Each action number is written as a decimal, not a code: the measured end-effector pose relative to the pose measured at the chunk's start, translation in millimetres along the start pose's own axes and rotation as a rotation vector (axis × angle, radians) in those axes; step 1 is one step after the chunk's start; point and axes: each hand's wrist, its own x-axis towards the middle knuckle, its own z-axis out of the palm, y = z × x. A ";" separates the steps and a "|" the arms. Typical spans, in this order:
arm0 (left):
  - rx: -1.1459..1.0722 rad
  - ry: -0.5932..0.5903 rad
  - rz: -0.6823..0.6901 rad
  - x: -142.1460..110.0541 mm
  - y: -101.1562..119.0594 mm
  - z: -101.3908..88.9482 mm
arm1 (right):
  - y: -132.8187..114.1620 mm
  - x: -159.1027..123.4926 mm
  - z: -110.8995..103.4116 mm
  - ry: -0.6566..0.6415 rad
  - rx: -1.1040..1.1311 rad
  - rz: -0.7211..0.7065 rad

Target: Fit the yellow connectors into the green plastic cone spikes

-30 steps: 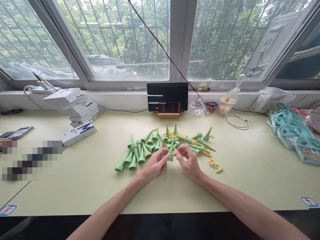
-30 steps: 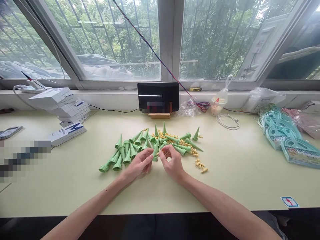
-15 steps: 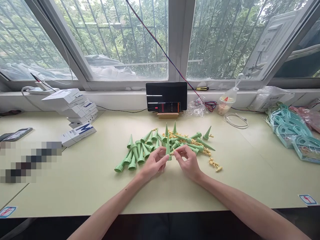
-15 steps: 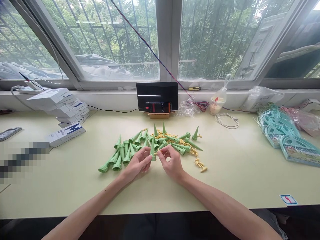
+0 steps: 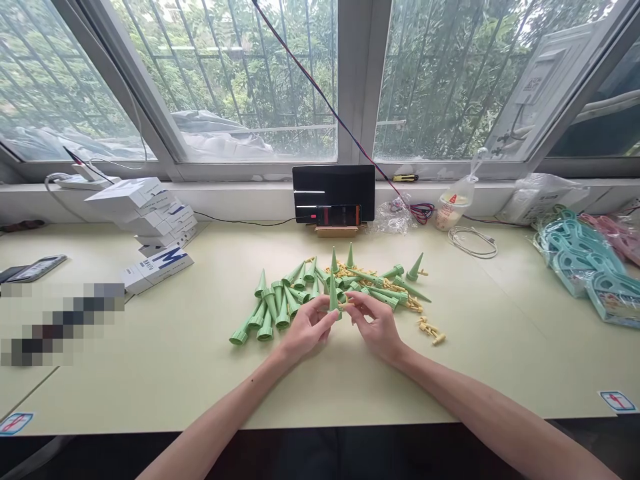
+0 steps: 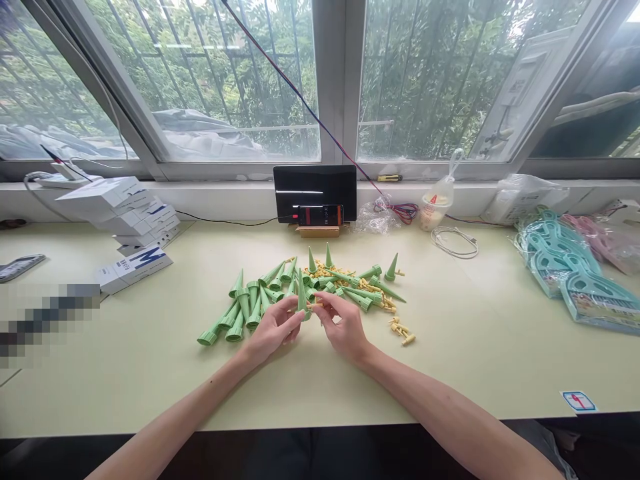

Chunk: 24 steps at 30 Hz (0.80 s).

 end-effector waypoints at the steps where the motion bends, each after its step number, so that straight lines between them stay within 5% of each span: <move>1: 0.010 0.001 0.004 -0.1 -0.6 -0.5 | 0.2 0.1 -0.1 -0.002 0.002 -0.005; 24: 0.208 0.048 0.056 -1.1 1.7 -0.4 | -2.6 1.5 -0.9 -0.074 0.045 0.072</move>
